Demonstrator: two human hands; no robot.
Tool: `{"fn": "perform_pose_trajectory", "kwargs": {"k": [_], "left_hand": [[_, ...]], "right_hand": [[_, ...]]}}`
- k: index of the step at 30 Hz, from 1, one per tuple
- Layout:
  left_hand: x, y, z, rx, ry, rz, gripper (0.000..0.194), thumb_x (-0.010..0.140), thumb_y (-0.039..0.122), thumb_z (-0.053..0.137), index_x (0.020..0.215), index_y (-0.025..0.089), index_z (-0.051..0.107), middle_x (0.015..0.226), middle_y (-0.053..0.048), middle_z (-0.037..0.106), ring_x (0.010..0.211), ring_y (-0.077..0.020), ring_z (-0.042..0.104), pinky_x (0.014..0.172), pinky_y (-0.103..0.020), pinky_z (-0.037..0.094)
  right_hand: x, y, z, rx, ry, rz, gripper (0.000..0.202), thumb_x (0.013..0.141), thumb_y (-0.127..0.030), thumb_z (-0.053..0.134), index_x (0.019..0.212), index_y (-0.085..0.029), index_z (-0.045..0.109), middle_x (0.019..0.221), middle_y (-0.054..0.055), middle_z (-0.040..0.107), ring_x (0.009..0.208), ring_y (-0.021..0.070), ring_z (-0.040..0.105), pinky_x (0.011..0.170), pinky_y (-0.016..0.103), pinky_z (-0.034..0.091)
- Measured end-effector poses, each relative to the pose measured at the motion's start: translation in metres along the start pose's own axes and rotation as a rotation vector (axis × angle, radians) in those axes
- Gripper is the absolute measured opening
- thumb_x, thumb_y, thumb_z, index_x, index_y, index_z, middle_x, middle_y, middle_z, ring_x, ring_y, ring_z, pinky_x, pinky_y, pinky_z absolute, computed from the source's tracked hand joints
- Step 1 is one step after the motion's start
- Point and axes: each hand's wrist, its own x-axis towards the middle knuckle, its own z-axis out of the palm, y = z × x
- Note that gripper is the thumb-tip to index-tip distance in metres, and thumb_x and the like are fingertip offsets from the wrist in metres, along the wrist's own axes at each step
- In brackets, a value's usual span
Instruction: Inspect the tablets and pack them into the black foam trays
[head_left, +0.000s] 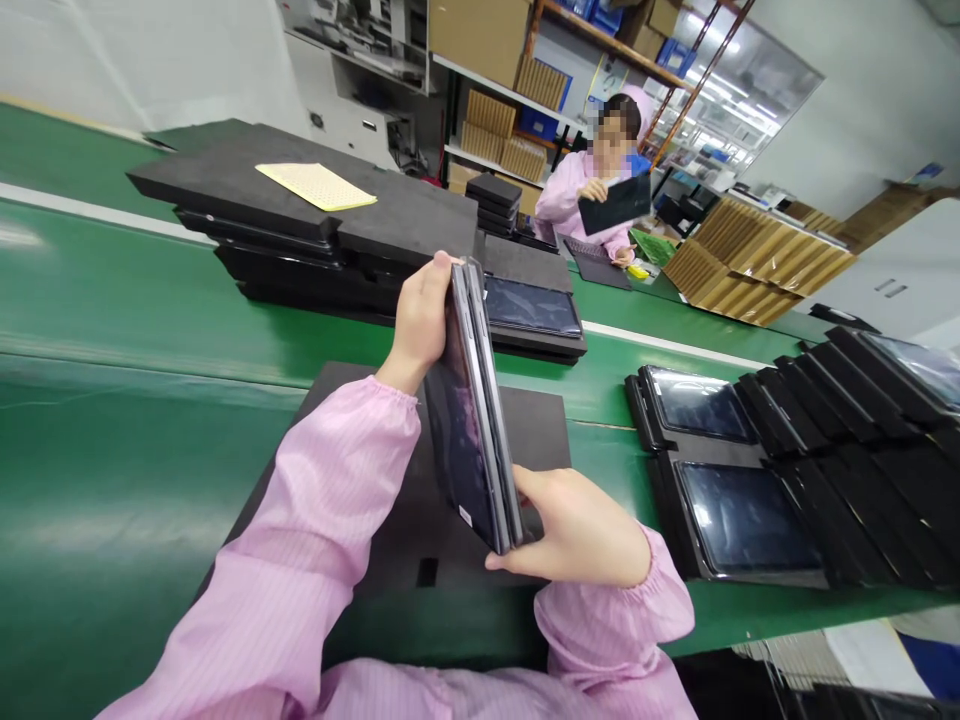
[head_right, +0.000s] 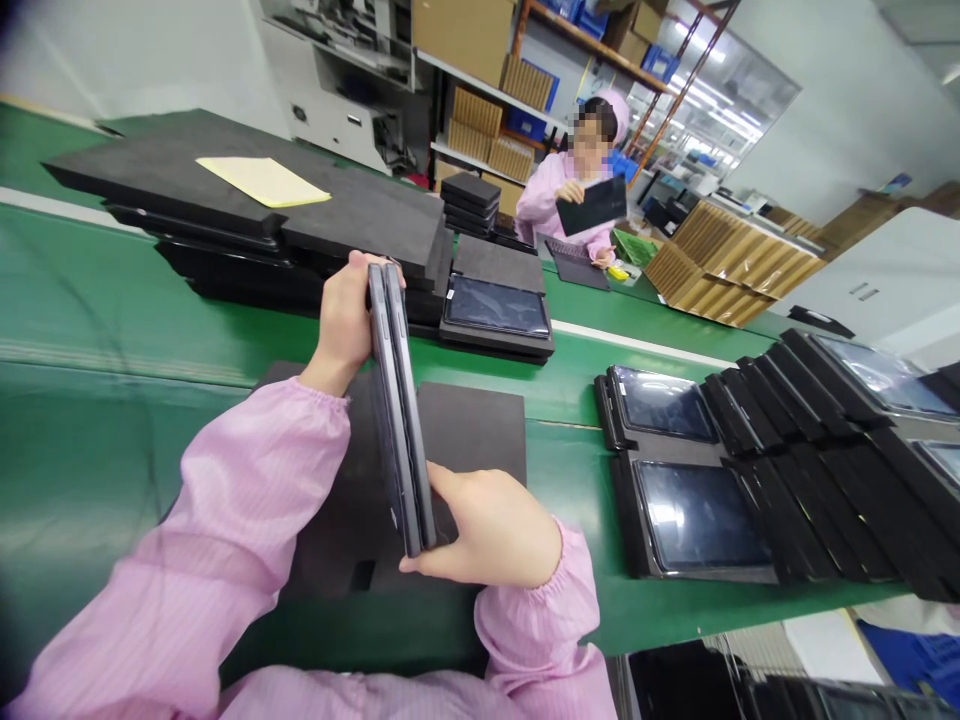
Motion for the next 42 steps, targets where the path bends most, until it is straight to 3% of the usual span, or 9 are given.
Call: {"fn": "perform_pose_trajectory", "kwargs": {"k": [8, 11, 14, 18, 24, 30, 38, 42], "left_hand": [[-0.002, 0.002, 0.000, -0.009, -0.016, 0.008, 0.070, 0.081, 0.087, 0.042, 0.069, 0.022, 0.065, 0.065, -0.003, 0.060, 0.068, -0.0197, 0.062, 0.066, -0.032, 0.052], [-0.002, 0.002, 0.000, -0.025, -0.017, -0.005, 0.068, 0.083, 0.085, 0.043, 0.071, 0.022, 0.066, 0.067, -0.005, 0.061, 0.073, -0.0218, 0.064, 0.069, -0.034, 0.052], [-0.002, 0.002, 0.000, -0.045, -0.013, -0.027, 0.064, 0.085, 0.082, 0.045, 0.073, 0.022, 0.067, 0.068, -0.005, 0.061, 0.076, -0.0235, 0.065, 0.071, -0.035, 0.052], [-0.003, 0.003, 0.001, -0.044, -0.005, -0.023, 0.061, 0.086, 0.079, 0.049, 0.070, 0.022, 0.065, 0.067, -0.004, 0.061, 0.077, -0.0232, 0.065, 0.071, -0.034, 0.053], [-0.004, 0.005, 0.001, -0.024, 0.005, 0.002, 0.056, 0.091, 0.071, 0.051, 0.072, 0.021, 0.067, 0.069, -0.004, 0.064, 0.077, -0.0220, 0.067, 0.073, -0.032, 0.054], [-0.005, 0.002, 0.001, 0.017, 0.009, 0.035, 0.060, 0.093, 0.073, 0.043, 0.075, 0.020, 0.067, 0.069, -0.003, 0.062, 0.072, -0.0201, 0.064, 0.071, -0.033, 0.052], [-0.005, 0.002, 0.000, 0.054, 0.017, 0.081, 0.062, 0.092, 0.075, 0.041, 0.075, 0.021, 0.066, 0.069, -0.001, 0.060, 0.071, -0.0188, 0.063, 0.072, -0.033, 0.052], [-0.006, 0.003, 0.000, 0.086, 0.018, 0.111, 0.064, 0.092, 0.076, 0.039, 0.073, 0.021, 0.065, 0.068, -0.001, 0.058, 0.067, -0.0174, 0.061, 0.071, -0.033, 0.052]], "right_hand": [[0.000, -0.002, 0.001, -0.013, -0.055, 0.005, 0.049, 0.068, -0.022, 0.091, 0.111, -0.020, 0.068, 0.086, 0.003, 0.082, 0.077, 0.0301, 0.079, 0.063, 0.032, 0.054], [-0.003, 0.001, -0.001, 0.043, -0.035, -0.047, 0.060, 0.067, -0.026, 0.093, 0.121, -0.017, 0.066, 0.089, 0.003, 0.082, 0.077, 0.0298, 0.079, 0.066, 0.033, 0.057], [-0.008, 0.010, -0.003, 0.202, 0.032, -0.140, 0.076, 0.072, -0.034, 0.090, 0.139, -0.017, 0.057, 0.109, 0.007, 0.081, 0.092, 0.0288, 0.079, 0.078, 0.034, 0.062], [-0.013, 0.013, -0.002, 0.355, 0.223, -0.138, 0.057, 0.091, -0.023, 0.062, 0.147, -0.019, 0.052, 0.127, 0.009, 0.075, 0.107, 0.0238, 0.076, 0.085, 0.033, 0.063], [-0.005, 0.000, 0.010, 0.357, 0.395, -0.051, 0.055, 0.082, -0.015, 0.054, 0.135, -0.014, 0.065, 0.109, 0.008, 0.081, 0.087, 0.0216, 0.079, 0.076, 0.032, 0.066], [0.001, -0.002, 0.022, 0.328, 0.577, -0.095, 0.053, 0.075, -0.012, 0.059, 0.126, -0.019, 0.070, 0.091, 0.002, 0.082, 0.071, 0.0171, 0.077, 0.070, 0.027, 0.067], [0.000, -0.005, 0.029, 0.248, 0.597, 0.000, 0.053, 0.072, -0.016, 0.056, 0.123, -0.023, 0.070, 0.078, 0.000, 0.075, 0.067, 0.0202, 0.077, 0.070, 0.030, 0.068], [-0.003, -0.003, 0.028, 0.217, 0.576, -0.037, 0.063, 0.070, -0.015, 0.055, 0.130, -0.030, 0.065, 0.081, -0.002, 0.075, 0.069, 0.0208, 0.077, 0.068, 0.030, 0.068]]}}
